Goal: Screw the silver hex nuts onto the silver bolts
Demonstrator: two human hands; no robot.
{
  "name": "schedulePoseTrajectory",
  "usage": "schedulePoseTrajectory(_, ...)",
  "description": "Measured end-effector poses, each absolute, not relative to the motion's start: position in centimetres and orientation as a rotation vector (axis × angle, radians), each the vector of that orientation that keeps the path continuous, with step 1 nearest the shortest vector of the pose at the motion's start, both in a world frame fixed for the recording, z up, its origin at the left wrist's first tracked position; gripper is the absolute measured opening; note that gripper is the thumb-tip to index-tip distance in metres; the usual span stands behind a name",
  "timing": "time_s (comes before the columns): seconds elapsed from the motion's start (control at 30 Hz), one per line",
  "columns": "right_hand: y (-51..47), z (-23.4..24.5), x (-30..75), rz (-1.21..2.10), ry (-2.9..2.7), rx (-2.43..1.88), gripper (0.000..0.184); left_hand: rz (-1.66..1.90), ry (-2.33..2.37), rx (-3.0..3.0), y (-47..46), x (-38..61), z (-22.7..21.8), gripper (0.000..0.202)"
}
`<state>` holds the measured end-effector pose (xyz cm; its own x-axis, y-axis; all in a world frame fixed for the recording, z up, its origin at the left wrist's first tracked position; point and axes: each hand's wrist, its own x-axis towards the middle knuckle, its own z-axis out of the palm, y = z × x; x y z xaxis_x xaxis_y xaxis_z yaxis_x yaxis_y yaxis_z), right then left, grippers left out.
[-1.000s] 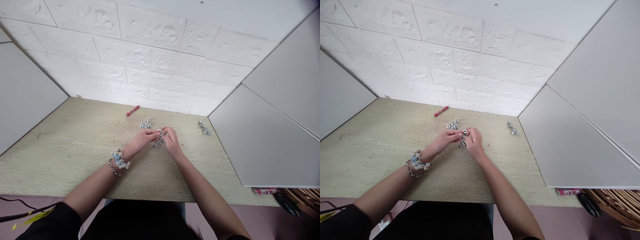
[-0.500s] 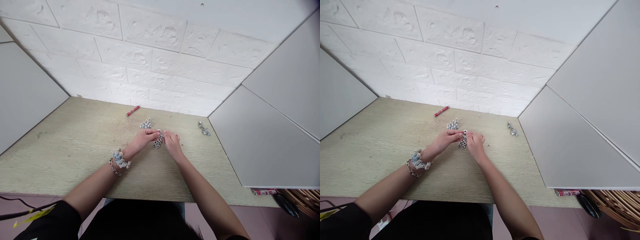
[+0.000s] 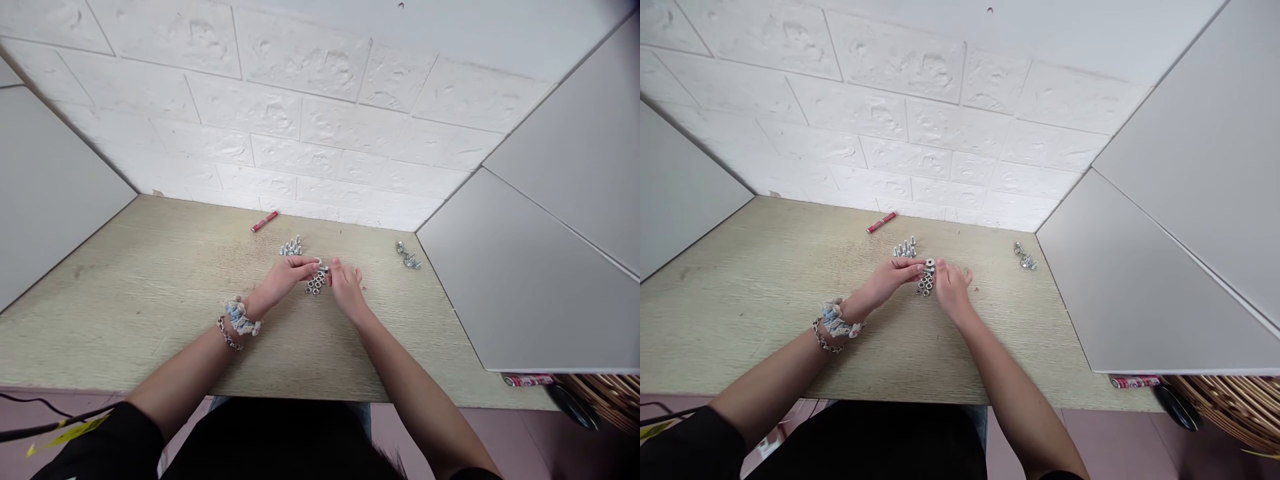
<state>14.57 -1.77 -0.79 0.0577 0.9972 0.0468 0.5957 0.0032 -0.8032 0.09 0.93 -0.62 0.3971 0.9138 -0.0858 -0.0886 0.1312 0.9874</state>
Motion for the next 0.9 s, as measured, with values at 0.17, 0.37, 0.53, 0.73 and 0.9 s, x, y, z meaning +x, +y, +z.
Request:
schedulePoseTrajectory(0.17,-1.78,-0.6,14.4,0.782,-1.691,-1.653,0.05,0.883,0.865,1.214,0.96,0.03,-0.54,0.028)
schedulePoseTrajectory(0.37,-1.92,-0.59,14.24,0.775,-1.636,-1.558,0.026,0.918,0.893,1.079,1.05,0.01,-0.34,0.033)
schedulePoseTrajectory(0.53,-2.17,-0.64,14.42,0.742,-1.617,-1.509,0.018,0.917,0.871,1.031,1.02,0.02,-0.27,0.034)
schedulePoseTrajectory(0.73,-2.1,-0.48,14.71,0.696,-1.553,-1.609,0.03,0.903,0.816,1.039,0.89,0.08,-0.44,0.031)
schedulePoseTrajectory(0.9,-1.95,-0.35,14.72,0.719,-1.623,-1.655,0.056,0.896,0.801,1.092,0.88,0.03,-0.86,0.029)
